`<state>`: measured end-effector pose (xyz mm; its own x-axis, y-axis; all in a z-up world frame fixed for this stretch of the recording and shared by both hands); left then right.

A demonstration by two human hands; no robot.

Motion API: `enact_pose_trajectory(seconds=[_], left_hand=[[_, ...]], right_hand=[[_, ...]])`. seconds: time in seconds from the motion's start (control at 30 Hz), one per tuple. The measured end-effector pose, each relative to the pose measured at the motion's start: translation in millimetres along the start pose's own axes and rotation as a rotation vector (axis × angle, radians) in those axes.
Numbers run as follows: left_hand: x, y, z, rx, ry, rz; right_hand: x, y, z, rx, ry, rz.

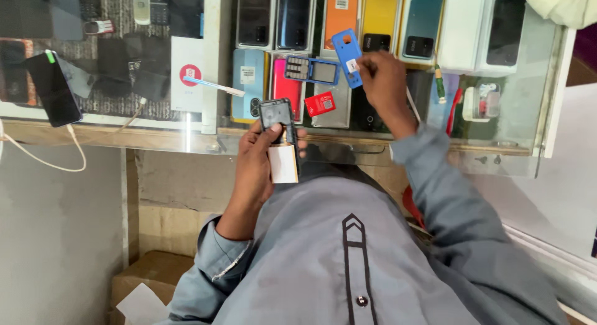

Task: The person disassembles a blue feature phone, removes the battery and SIM card, and uses a screwdriver to adjust internal components. They then reassemble the phone, insert the battery and SIM card, and test the device by powering it on and navigating the interface.

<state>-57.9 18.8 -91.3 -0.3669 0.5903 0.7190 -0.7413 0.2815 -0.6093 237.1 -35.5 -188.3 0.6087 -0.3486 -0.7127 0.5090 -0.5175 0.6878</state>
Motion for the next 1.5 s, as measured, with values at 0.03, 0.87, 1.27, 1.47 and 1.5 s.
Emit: enact_pose_trajectory(seconds=[0.03, 0.87, 1.27, 1.47, 1.5], left_hand=[[0.7, -0.1, 1.4, 0.004, 0.01, -0.008], [-34.2, -32.3, -50.9, -0.047, 0.137, -0.065], [-66.3, -60.3, -75.6, -0.216, 0.367, -0.091], [-71.0, -54.5, -84.7, -0.206, 0.412, -0.072], [-69.6, -54.3, -87.0, -0.202, 0.407, -0.076]], right_hand=[[-2.1, -6.8, -13.5, -0.002, 0.03, -0.01], [-105.6, 36.7, 72.2, -0.123, -0.039, -0.437], [-100.4, 81.4, 74.7, -0.004, -0.069, -0.343], [-55.8, 70.0, 69.6, -0.144, -0.243, -0.485], [-42.9, 72.4, 65.4, -0.145, -0.27, -0.446]])
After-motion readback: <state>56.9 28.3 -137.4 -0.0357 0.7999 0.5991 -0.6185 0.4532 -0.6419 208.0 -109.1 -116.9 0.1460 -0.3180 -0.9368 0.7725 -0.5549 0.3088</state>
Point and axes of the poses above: each hand's wrist, its own z-axis away from the middle knuckle, its own y-axis out of the back of the hand, x = y × z, the point moved 2 cm from there along -z, towards the middle knuckle, and after that the axes turned 8 degrees about -y, right-handed, at the moved point
